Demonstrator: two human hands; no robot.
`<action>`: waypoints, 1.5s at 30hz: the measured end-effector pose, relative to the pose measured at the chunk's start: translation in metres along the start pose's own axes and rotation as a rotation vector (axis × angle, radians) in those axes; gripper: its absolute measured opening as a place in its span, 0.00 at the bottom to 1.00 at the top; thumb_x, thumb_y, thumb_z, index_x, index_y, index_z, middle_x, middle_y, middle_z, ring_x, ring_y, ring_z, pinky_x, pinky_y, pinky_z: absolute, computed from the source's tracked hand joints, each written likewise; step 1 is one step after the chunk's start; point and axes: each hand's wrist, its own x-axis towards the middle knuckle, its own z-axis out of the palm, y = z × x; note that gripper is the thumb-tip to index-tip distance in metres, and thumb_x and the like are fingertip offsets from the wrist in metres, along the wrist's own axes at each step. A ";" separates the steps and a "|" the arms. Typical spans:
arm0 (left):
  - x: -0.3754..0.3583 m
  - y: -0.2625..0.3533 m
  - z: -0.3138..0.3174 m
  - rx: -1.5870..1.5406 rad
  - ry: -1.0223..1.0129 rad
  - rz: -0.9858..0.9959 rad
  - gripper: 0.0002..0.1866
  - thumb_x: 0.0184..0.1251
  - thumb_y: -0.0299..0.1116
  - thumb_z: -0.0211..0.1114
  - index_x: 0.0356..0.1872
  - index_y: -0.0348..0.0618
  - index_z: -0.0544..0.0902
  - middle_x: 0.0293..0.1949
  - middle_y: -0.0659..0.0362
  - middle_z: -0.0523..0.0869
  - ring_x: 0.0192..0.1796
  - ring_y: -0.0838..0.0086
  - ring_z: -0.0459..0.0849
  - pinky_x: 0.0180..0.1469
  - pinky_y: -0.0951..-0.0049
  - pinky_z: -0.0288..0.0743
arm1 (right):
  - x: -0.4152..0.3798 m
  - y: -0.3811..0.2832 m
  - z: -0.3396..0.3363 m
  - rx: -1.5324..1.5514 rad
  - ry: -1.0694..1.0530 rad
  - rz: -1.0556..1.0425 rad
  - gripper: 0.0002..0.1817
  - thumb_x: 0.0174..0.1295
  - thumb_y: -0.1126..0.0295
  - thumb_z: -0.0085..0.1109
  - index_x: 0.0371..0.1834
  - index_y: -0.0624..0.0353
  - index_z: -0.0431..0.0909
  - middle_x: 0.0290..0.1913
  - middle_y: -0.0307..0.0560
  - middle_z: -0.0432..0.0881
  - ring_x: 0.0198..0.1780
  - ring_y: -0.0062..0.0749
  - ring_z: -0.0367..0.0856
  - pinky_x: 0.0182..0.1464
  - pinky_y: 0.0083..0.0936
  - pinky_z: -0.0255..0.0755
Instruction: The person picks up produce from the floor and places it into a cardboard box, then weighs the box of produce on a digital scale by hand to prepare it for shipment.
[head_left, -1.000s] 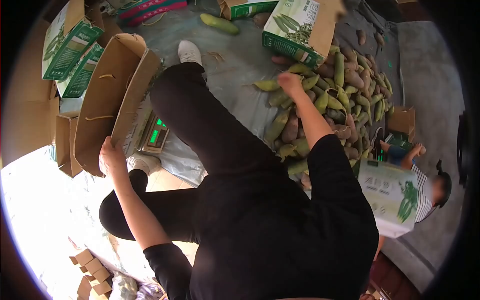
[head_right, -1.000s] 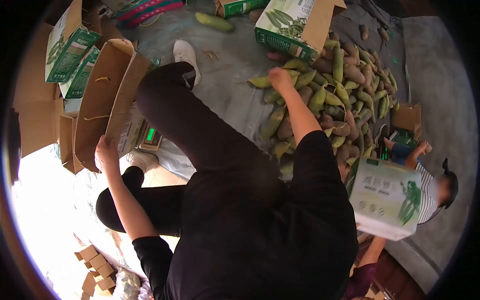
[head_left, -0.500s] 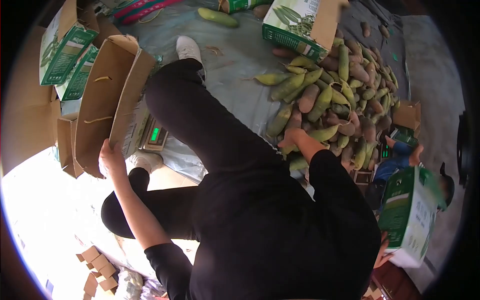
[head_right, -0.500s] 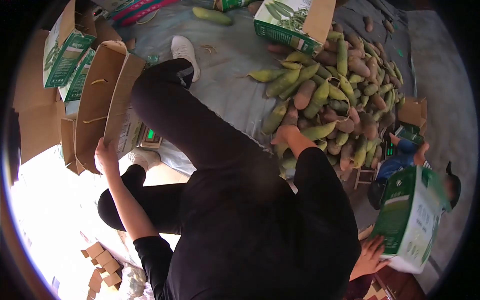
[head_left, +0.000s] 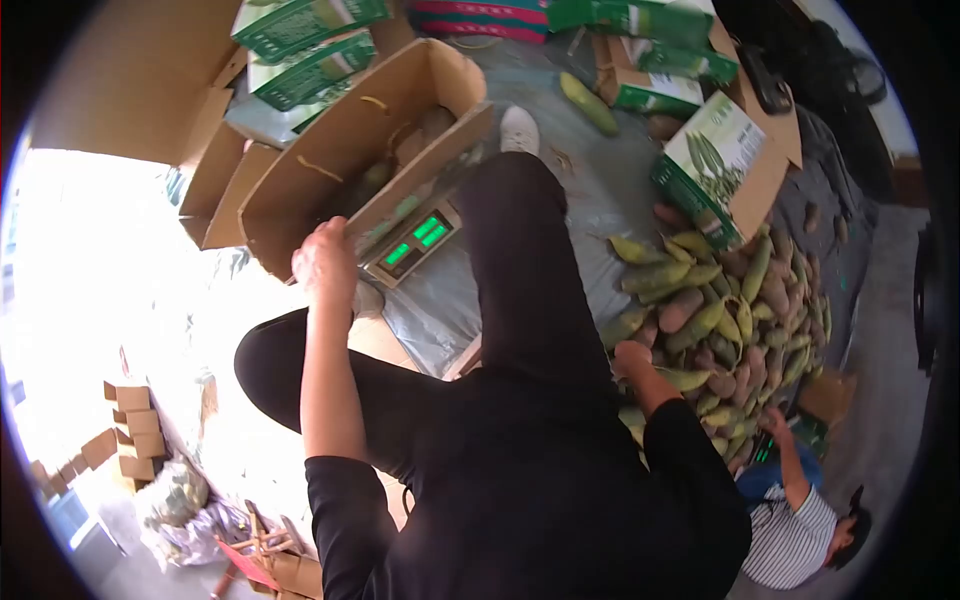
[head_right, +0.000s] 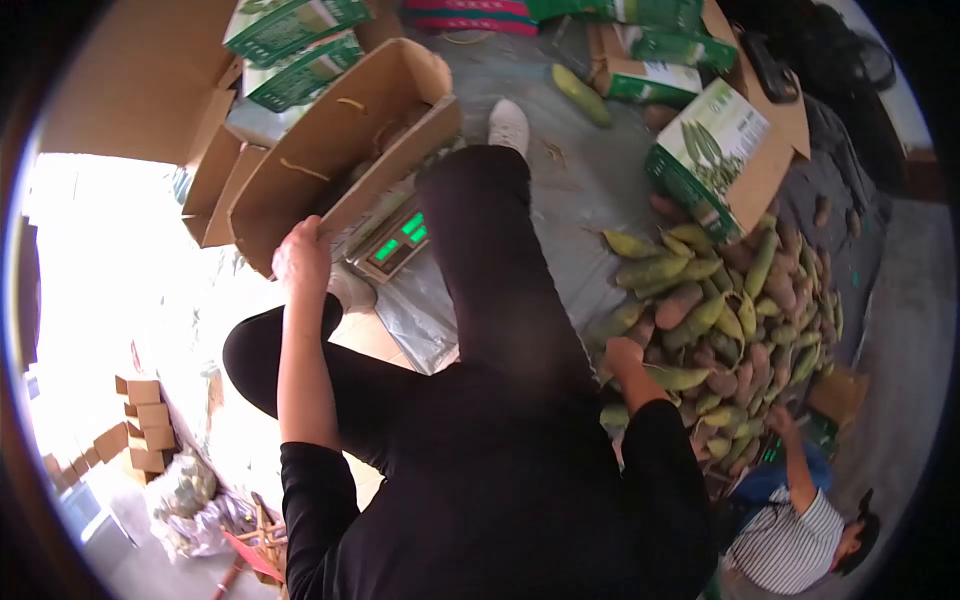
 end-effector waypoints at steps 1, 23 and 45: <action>-0.001 0.000 0.001 -0.011 0.027 0.016 0.06 0.55 0.32 0.61 0.34 0.48 0.79 0.34 0.57 0.83 0.42 0.60 0.82 0.42 0.58 0.72 | -0.001 -0.001 -0.016 -0.039 -0.007 -0.014 0.13 0.49 0.67 0.59 0.38 0.56 0.83 0.45 0.51 0.83 0.48 0.46 0.81 0.49 0.38 0.75; 0.000 -0.004 0.006 0.001 0.093 0.046 0.04 0.59 0.31 0.55 0.28 0.48 0.78 0.31 0.58 0.82 0.40 0.61 0.83 0.39 0.58 0.73 | -0.144 -0.107 -0.403 1.219 0.867 -0.995 0.21 0.54 0.75 0.61 0.54 0.58 0.76 0.39 0.38 0.79 0.33 0.16 0.74 0.33 0.15 0.70; 0.004 -0.003 0.007 -0.007 0.001 0.018 0.14 0.58 0.37 0.61 0.45 0.47 0.79 0.43 0.55 0.83 0.45 0.58 0.81 0.43 0.60 0.75 | 0.102 0.021 -0.105 0.275 0.629 -0.280 0.12 0.50 0.66 0.57 0.35 0.59 0.80 0.37 0.56 0.80 0.43 0.51 0.78 0.45 0.40 0.72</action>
